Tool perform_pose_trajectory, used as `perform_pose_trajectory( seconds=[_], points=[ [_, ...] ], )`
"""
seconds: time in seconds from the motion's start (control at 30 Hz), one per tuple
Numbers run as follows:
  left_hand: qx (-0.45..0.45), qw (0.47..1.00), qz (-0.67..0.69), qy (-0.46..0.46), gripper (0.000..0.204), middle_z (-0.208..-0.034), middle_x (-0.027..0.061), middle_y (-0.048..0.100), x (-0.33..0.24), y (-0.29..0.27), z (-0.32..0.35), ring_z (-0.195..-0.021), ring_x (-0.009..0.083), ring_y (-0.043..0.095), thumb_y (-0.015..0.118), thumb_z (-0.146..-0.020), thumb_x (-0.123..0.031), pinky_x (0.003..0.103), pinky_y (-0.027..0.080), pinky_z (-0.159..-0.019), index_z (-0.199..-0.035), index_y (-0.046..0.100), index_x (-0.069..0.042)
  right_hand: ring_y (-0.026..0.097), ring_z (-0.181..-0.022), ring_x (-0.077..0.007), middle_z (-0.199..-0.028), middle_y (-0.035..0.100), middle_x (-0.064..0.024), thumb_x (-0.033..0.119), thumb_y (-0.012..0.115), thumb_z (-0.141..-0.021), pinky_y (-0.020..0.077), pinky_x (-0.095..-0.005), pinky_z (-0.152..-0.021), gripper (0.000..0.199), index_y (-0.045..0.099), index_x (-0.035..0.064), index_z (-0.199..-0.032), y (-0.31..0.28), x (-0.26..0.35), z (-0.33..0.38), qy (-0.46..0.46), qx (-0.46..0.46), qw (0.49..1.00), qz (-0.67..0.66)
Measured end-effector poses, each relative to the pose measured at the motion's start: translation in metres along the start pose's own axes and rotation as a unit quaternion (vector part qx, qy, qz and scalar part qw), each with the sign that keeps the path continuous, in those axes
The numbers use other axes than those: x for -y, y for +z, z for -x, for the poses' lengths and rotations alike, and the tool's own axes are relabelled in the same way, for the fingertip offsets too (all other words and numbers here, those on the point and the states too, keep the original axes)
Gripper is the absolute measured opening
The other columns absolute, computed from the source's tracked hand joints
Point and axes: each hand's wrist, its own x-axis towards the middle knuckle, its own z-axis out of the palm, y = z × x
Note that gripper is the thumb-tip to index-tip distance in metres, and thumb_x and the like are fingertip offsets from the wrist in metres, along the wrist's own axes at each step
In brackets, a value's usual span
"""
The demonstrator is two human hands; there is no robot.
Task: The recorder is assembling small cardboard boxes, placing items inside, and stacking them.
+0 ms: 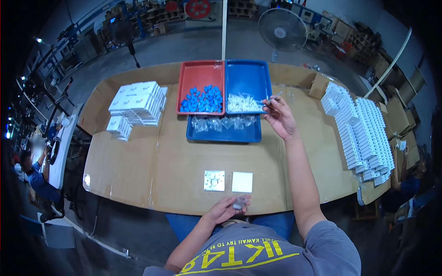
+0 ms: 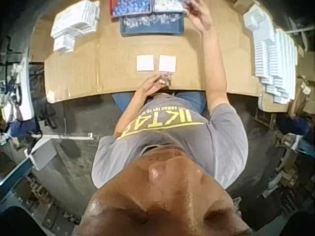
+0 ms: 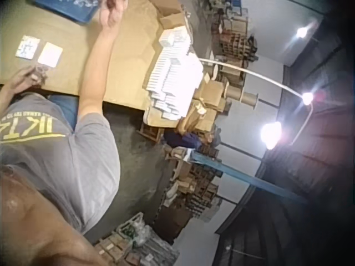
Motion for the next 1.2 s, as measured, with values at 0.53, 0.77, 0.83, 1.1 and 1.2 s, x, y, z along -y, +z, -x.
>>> perform_pose_trajectory(
  seconds=[0.53, 0.77, 0.83, 1.1, 1.2],
  points=[
    [-0.2, 0.964, -0.062, 0.162, 0.048, -0.131, 0.0161, 0.068, -0.044, 0.051, -0.018, -0.111, 0.0227, 0.068, 0.047, -0.113, -0.036, 0.037, 0.054, -0.098, -0.143, 0.057, 0.001, 0.054, -0.075, -0.0066, -0.09, 0.069, 0.0004, 0.006, 0.075, -0.095, 0.0451, -0.0247, -0.068, 0.011, 0.079, 0.002, -0.104, 0.016, -0.063, 0.171, 0.067, -0.029, 0.874, 0.481],
    [-0.186, 0.978, -0.051, 0.078, 0.047, -0.132, 0.015, 0.069, -0.04, 0.062, -0.01, -0.111, 0.0211, 0.068, 0.048, -0.113, -0.035, 0.038, 0.056, -0.096, -0.143, 0.057, 0.001, 0.055, -0.074, -0.0077, -0.091, 0.07, -0.0015, 0.004, 0.074, -0.093, 0.043, -0.0247, -0.066, 0.01, 0.08, 0.0029, -0.101, 0.031, -0.065, 0.169, 0.087, 0.066, 0.848, 0.518],
    [-0.191, 0.979, -0.044, 0.062, 0.044, -0.13, 0.0127, 0.069, -0.039, 0.066, -0.008, -0.11, 0.0195, 0.069, 0.05, -0.113, -0.034, 0.038, 0.057, -0.096, -0.14, 0.058, 0.0, 0.055, -0.074, -0.0077, -0.089, 0.07, -0.0011, 0.004, 0.074, -0.092, 0.0425, -0.0244, -0.066, 0.011, 0.08, 0.0034, -0.102, 0.03, -0.072, 0.17, 0.102, 0.093, 0.852, 0.505],
    [-0.21, 0.975, -0.05, 0.042, 0.041, -0.128, 0.0123, 0.069, -0.024, 0.055, 0.006, -0.116, 0.026, 0.07, 0.051, -0.113, -0.033, 0.042, 0.059, -0.099, -0.136, 0.059, 0.001, 0.059, -0.072, -0.0141, -0.079, 0.072, -0.0057, 0.008, 0.074, -0.09, 0.0485, -0.0309, -0.066, 0.015, 0.078, 0.0018, -0.103, 0.037, -0.093, 0.179, 0.202, 0.112, 0.844, 0.483],
    [-0.214, 0.975, -0.052, 0.037, 0.041, -0.128, 0.0123, 0.069, -0.021, 0.055, 0.011, -0.118, 0.0263, 0.07, 0.051, -0.113, -0.032, 0.041, 0.059, -0.099, -0.135, 0.059, 0.001, 0.061, -0.077, -0.0157, -0.087, 0.072, -0.0065, 0.01, 0.073, -0.092, 0.0508, -0.0326, -0.071, 0.015, 0.078, 0.0013, -0.103, 0.041, -0.093, 0.184, 0.192, 0.132, 0.828, 0.511]
  ],
)
